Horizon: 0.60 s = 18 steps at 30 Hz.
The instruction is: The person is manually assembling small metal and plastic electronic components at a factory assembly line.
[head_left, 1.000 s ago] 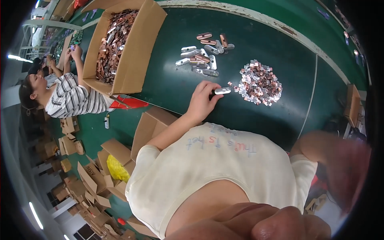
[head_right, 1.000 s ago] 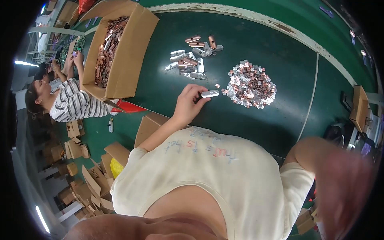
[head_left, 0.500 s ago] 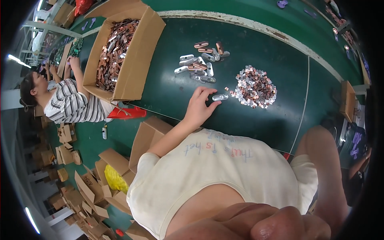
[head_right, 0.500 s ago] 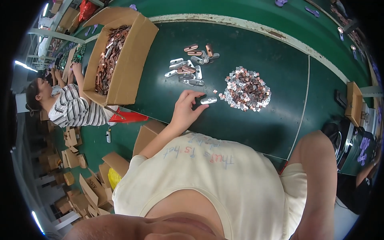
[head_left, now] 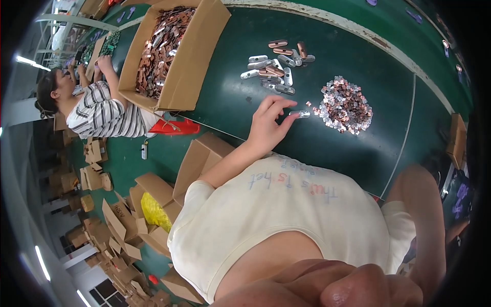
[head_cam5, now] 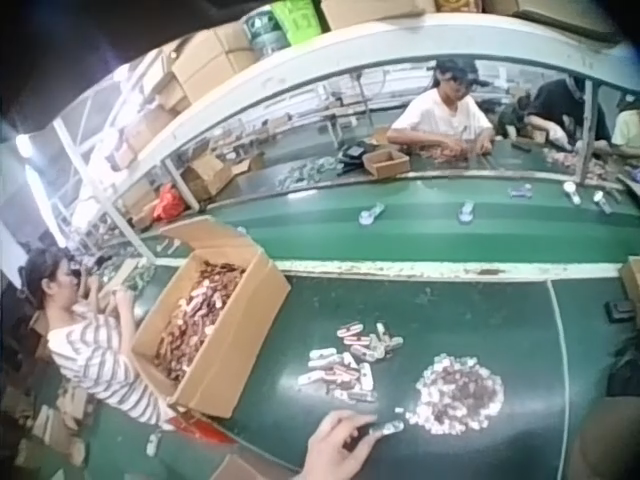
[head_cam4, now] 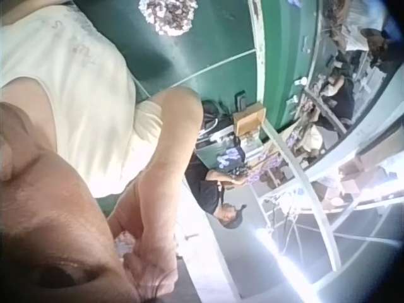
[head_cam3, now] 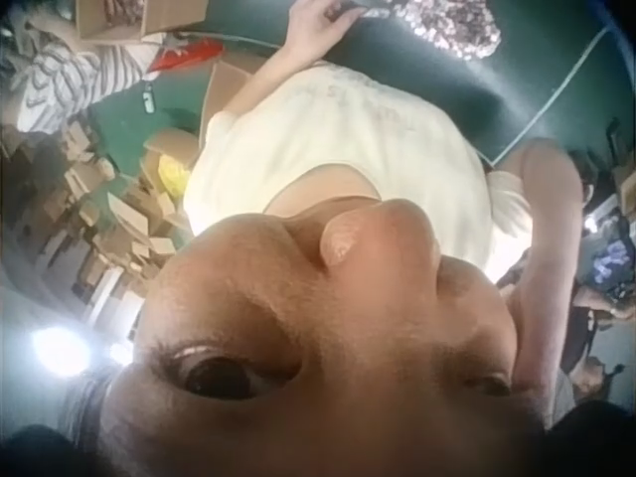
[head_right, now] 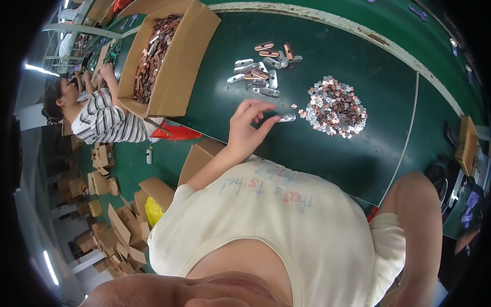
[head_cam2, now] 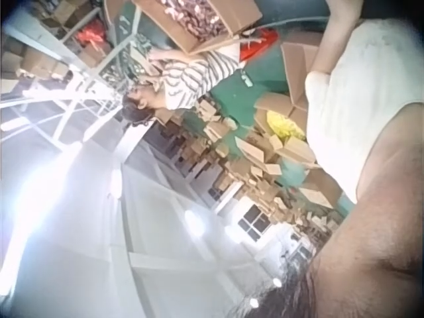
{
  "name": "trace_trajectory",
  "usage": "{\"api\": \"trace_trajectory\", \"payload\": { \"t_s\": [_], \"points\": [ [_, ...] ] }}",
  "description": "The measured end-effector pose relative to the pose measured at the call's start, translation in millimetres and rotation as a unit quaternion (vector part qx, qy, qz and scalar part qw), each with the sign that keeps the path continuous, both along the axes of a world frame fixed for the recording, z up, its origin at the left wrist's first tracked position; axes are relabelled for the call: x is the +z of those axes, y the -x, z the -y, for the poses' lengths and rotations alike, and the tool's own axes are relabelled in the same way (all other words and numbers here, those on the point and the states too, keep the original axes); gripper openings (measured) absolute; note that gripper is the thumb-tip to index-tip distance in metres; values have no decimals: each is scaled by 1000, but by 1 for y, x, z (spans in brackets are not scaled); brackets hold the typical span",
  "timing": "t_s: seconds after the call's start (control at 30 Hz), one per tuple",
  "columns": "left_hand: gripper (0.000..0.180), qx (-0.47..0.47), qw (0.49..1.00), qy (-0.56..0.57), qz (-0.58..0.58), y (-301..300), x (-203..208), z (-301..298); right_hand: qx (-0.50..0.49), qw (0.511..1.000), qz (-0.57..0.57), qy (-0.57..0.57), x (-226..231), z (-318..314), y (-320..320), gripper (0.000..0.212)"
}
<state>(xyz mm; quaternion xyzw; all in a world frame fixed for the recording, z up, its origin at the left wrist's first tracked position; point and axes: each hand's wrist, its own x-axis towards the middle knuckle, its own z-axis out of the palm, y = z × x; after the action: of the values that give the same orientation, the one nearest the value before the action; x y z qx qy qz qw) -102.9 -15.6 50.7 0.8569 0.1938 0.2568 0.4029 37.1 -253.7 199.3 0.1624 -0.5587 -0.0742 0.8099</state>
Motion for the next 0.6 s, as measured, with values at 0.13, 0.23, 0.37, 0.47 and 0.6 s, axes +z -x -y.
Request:
{"api": "trace_trajectory", "payload": {
  "t_s": [0.13, 0.23, 0.37, 0.47, 0.6],
  "points": [
    [25, -21, 999, -1, 35, -13, 12, 1, 1, 999, -43, -28, -18, 16, -13, 9],
    [26, -8, 997, -32, 76, -6, 28, -4, 40, 997, -36, -51, 0, -19, 12, 6],
    [26, -82, 975, -15, 208, -27, 64, 0, 55, 991, 59, 108, 45, -15, -7, 26],
    [31, -180, 928, -40, 325, -40, 108, 12, -134, 954, -44, 263, -8, -7, -19, 28],
    [36, -245, 883, -17, 400, -25, 138, 21, -612, 669, 257, 335, -1, -77, 7, 29]
  ]
}}
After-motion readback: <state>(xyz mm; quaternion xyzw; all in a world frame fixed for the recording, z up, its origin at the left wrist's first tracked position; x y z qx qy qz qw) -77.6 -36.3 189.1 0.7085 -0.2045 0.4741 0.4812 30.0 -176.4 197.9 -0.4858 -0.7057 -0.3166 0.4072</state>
